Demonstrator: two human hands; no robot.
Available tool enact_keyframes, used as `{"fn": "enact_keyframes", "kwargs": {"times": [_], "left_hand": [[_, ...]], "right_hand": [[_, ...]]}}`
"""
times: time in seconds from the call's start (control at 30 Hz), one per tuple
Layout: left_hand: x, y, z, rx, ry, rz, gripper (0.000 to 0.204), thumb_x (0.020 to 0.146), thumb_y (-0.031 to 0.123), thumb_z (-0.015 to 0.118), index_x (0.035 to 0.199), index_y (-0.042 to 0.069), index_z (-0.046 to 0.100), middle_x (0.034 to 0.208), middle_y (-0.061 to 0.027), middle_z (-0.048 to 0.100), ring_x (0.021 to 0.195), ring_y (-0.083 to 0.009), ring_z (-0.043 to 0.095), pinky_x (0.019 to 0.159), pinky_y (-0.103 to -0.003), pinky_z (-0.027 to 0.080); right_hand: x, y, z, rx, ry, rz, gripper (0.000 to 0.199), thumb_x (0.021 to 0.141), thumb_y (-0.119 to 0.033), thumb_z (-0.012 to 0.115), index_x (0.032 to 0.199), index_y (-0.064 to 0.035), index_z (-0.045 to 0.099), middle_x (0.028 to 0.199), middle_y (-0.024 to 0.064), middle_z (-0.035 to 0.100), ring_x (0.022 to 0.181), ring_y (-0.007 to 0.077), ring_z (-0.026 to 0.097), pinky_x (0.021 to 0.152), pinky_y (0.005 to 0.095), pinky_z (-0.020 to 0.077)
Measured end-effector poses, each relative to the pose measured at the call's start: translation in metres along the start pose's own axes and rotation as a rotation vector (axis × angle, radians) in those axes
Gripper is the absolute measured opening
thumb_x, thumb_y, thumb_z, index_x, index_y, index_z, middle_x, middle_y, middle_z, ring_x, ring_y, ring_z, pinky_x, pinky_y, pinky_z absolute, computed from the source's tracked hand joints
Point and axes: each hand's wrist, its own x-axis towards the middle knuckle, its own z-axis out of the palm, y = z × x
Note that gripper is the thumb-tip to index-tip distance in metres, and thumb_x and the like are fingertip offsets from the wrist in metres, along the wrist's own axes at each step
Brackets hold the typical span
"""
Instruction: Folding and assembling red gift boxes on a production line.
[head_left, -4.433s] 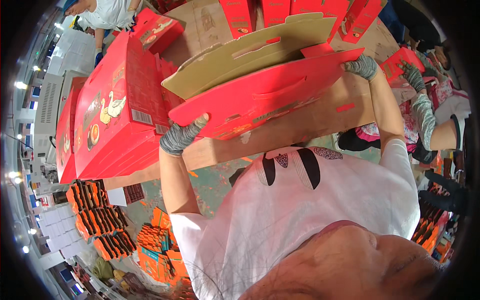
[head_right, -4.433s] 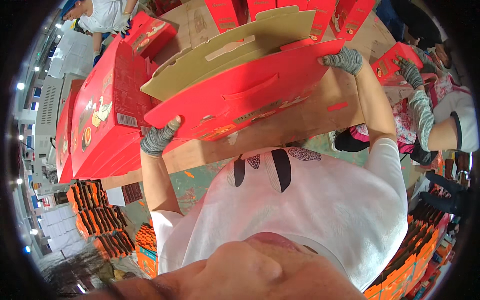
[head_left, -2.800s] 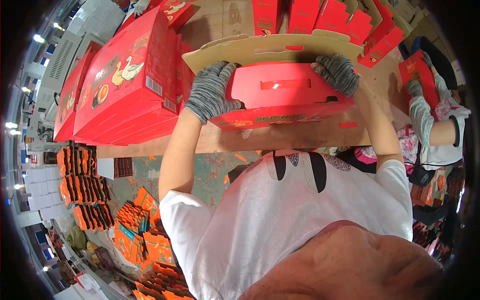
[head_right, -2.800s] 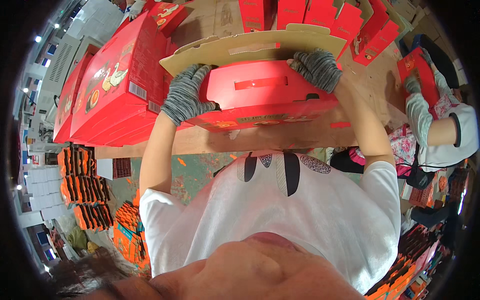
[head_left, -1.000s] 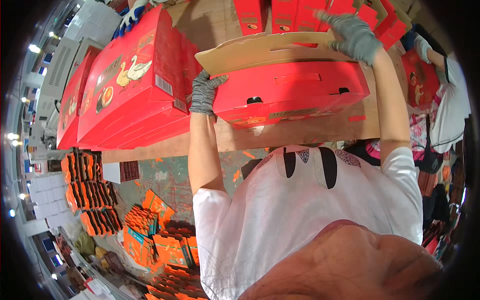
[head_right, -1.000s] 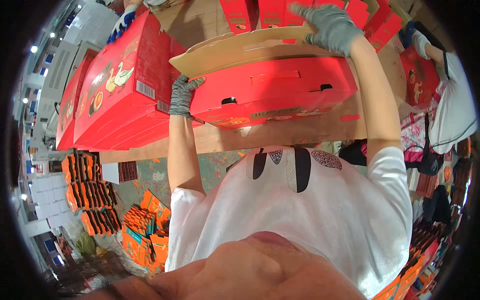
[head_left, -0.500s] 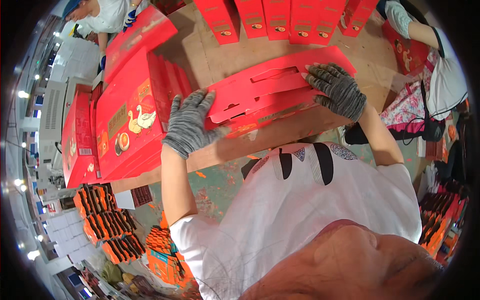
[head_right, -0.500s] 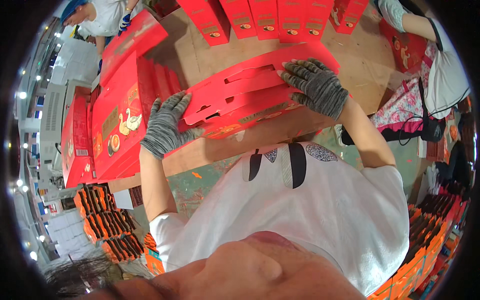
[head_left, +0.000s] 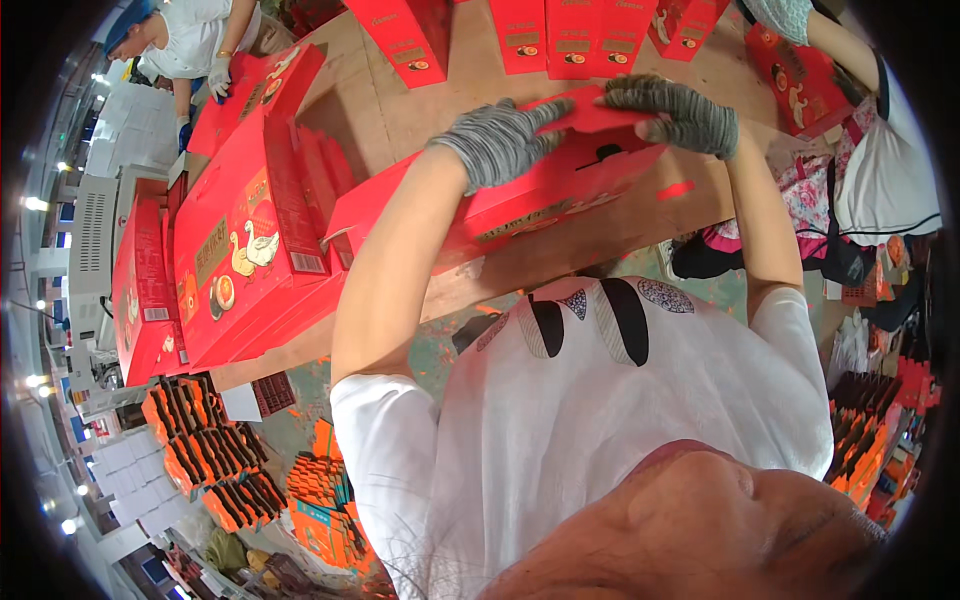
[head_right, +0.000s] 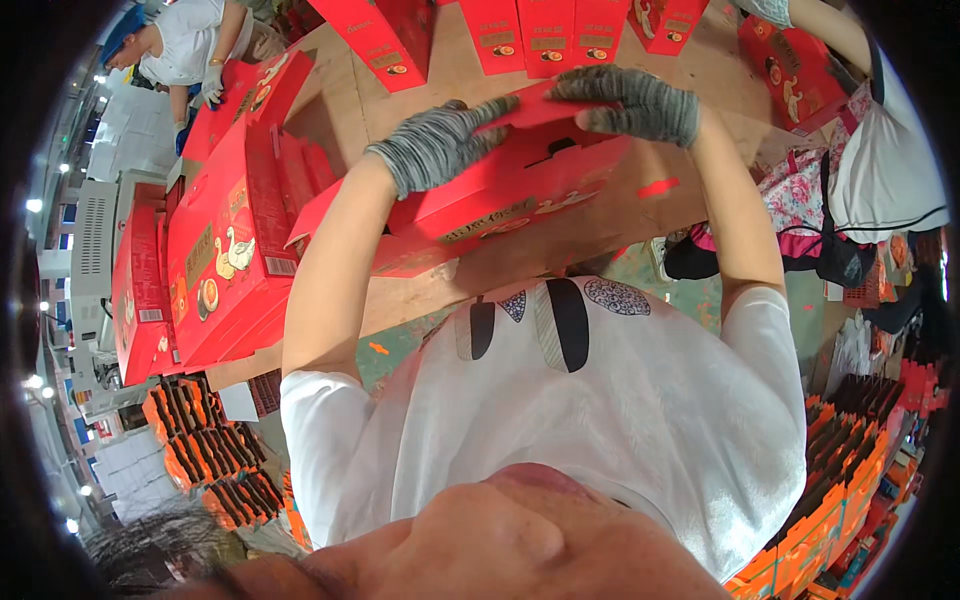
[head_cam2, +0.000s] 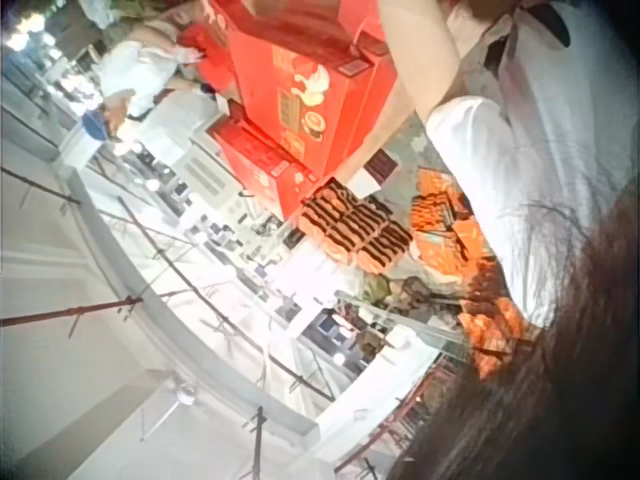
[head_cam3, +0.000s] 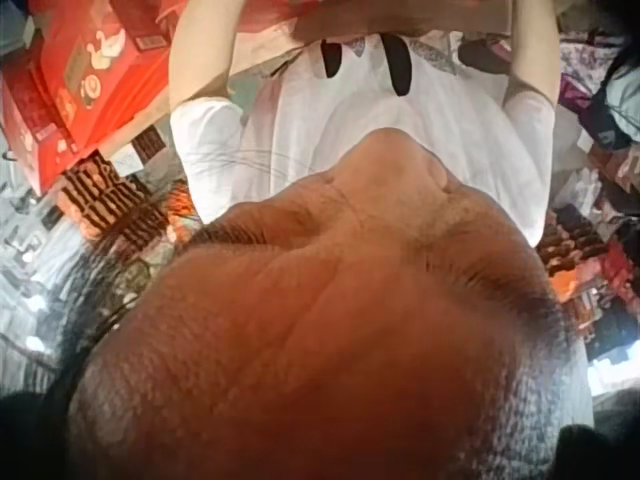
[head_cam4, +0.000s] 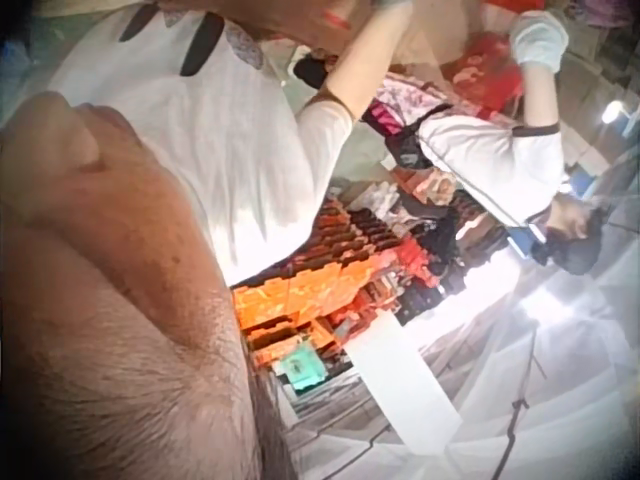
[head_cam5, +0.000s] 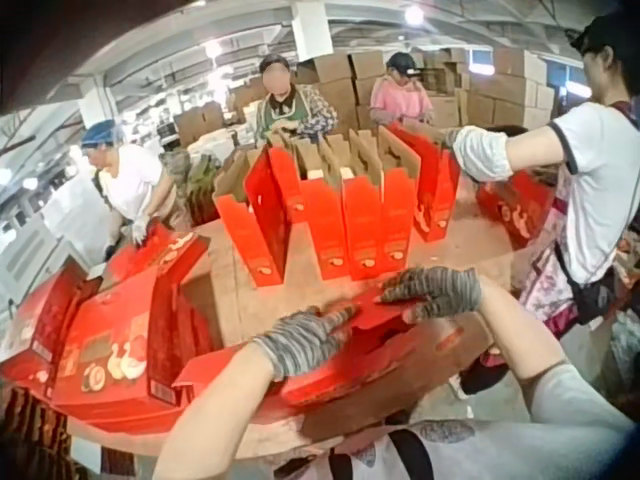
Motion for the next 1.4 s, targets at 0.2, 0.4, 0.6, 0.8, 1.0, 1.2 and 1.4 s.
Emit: {"fn": "enact_keyframes", "kwargs": {"times": [0.2,0.4,0.6,0.8,1.0,1.2,1.4], "left_hand": [[0.005,-0.021,0.011,-0.08,0.051,0.04,0.047,0.095,0.038,0.039,0.139,0.026,0.032,0.11,-0.0236,0.053,0.096,-0.0389,0.055,0.086,-0.043,0.045],[0.005,-0.015,0.011,0.127,-0.025,-0.035,0.048,0.095,0.036,0.04,0.141,0.029,0.029,0.116,-0.0226,0.05,0.099,-0.0389,0.054,0.087,-0.042,0.045],[0.005,-0.018,0.007,-0.005,-0.051,-0.013,0.049,0.094,0.039,0.04,0.141,0.027,0.029,0.12,-0.0249,0.047,0.105,-0.0398,0.051,0.092,-0.042,0.043],[0.005,-0.017,-0.005,-0.164,-0.118,-0.017,0.06,0.09,0.048,0.047,0.141,0.02,0.031,0.125,-0.0286,0.043,0.113,-0.0414,0.047,0.097,-0.042,0.039],[0.011,0.015,0.023,0.17,0.018,-0.052,0.059,0.087,0.053,0.045,0.141,0.031,0.03,0.129,-0.0307,0.037,0.117,-0.0443,0.041,0.096,-0.05,0.035],[0.015,0.012,0.044,0.39,0.052,-0.059,0.055,0.088,0.051,0.041,0.14,0.038,0.028,0.134,-0.029,0.031,0.119,-0.0434,0.037,0.095,-0.058,0.03],[0.012,0.01,0.05,0.458,0.142,0.024,0.061,0.086,0.057,0.041,0.141,0.039,0.024,0.138,-0.0297,0.027,0.122,-0.0454,0.034,0.093,-0.062,0.027]], "right_hand": [[0.018,-0.008,-0.013,0.002,-0.163,0.062,0.047,0.086,-0.028,0.061,0.127,-0.0073,0.051,0.128,0.0091,0.053,0.121,0.0258,0.046,0.103,0.0367,0.0352],[0.023,-0.007,-0.004,-0.07,-0.125,0.084,0.052,0.083,-0.039,0.063,0.124,-0.0099,0.054,0.124,0.0111,0.055,0.117,0.0264,0.049,0.101,0.0363,0.0387],[0.016,0.016,0.007,-0.156,-0.04,-0.091,0.053,0.082,-0.043,0.063,0.123,-0.0112,0.055,0.123,0.0115,0.055,0.114,0.0277,0.051,0.097,0.0378,0.0414],[0.025,0.007,0.007,-0.408,-0.077,-0.068,0.05,0.081,-0.042,0.062,0.12,-0.0111,0.057,0.123,0.0106,0.055,0.108,0.0309,0.055,0.089,0.0399,0.0458],[0.004,0.026,0.035,-0.751,-0.015,-0.205,0.062,0.078,-0.037,0.062,0.132,-0.0101,0.044,0.134,0.0099,0.045,0.122,0.0298,0.044,0.101,0.0412,0.0377],[-0.01,0.027,0.045,-0.731,0.045,-0.189,0.058,0.086,-0.034,0.054,0.136,-0.0087,0.038,0.137,0.0098,0.042,0.128,0.0289,0.038,0.106,0.0396,0.0336],[-0.021,0.015,0.068,-0.601,0.224,-0.071,0.058,0.078,-0.023,0.06,0.133,-0.0103,0.043,0.138,0.0086,0.041,0.129,0.0265,0.036,0.107,0.0401,0.0312]]}}
